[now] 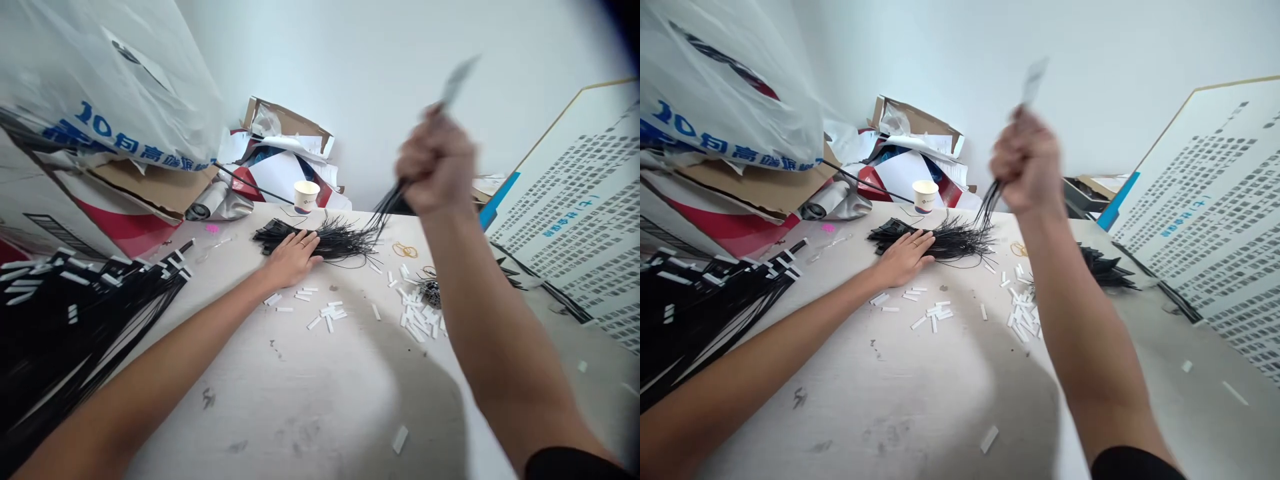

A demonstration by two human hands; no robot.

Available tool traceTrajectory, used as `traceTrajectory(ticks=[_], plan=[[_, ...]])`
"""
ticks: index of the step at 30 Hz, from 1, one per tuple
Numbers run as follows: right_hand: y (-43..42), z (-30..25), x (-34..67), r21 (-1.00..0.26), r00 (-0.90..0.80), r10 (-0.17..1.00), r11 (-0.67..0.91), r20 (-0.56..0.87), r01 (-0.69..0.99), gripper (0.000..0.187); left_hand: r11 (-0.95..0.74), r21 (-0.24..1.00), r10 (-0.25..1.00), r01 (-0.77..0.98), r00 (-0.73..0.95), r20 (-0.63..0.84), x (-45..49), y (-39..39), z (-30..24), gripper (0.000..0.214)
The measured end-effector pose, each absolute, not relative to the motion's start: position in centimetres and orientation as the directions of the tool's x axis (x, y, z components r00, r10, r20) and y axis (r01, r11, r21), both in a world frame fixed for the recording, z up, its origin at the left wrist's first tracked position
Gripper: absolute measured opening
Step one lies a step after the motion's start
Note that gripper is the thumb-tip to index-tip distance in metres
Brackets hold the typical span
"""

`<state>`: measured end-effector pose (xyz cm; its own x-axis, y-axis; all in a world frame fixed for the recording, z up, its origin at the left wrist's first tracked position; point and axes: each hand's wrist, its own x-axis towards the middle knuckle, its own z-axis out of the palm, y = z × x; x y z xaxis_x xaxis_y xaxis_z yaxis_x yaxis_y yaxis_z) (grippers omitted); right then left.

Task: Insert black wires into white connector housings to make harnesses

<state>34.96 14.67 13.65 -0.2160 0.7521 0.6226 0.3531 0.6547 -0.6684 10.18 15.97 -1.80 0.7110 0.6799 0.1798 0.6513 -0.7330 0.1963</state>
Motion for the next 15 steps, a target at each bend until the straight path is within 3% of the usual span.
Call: traceTrajectory(ticks=[2,3,4,6,7,8,9,13,15], plan=[[14.5,13.9,35.1,-0.636,-0.176,0.652,0.758,0.737,0.143,0.018,-0.732,0.194,0.681,0.653,0.712,0.174,10.2,16.1,-2.1,0.053],[14.4,14.0,35.0,-0.566,-0.153,0.611,0.784,0.777,0.254,0.017,-0.733,0.193,0.680,0.652,0.713,0.172,10.2,16.2,-2.2,0.052],[14.4,14.2,34.9,-0.407,-0.219,0.576,0.753,0.788,0.516,0.021,-0.734,0.193,0.679,0.652,0.714,0.170,10.3,16.3,-2.3,0.052],[14.3,14.5,34.4,0.089,-0.400,0.587,0.486,0.704,0.870,0.031,-0.733,0.194,0.680,0.652,0.713,0.170,10.3,16.4,-2.4,0.051],[14.3,14.6,34.1,0.298,-0.452,0.625,0.341,0.636,0.892,0.033,-0.734,0.194,0.679,0.651,0.714,0.172,10.2,16.4,-2.5,0.051],[14.3,14.6,33.8,0.412,-0.465,0.655,0.247,0.596,0.877,0.034,-0.736,0.194,0.676,0.648,0.716,0.175,10.2,16.5,-2.5,0.051],[14.2,14.6,33.6,0.439,-0.446,0.662,0.192,0.603,0.878,0.033,-0.740,0.193,0.672,0.644,0.718,0.179,10.2,16.5,-2.5,0.051],[14.1,14.2,34.1,0.345,-0.293,0.585,0.024,0.756,0.938,0.017,-0.746,0.189,0.666,0.639,0.719,0.200,10.0,16.5,-2.6,0.050],[13.7,14.0,35.5,0.137,-0.176,0.531,0.112,0.829,0.984,0.021,-0.753,0.190,0.658,0.630,0.724,0.207,9.9,16.5,-2.6,0.049]])
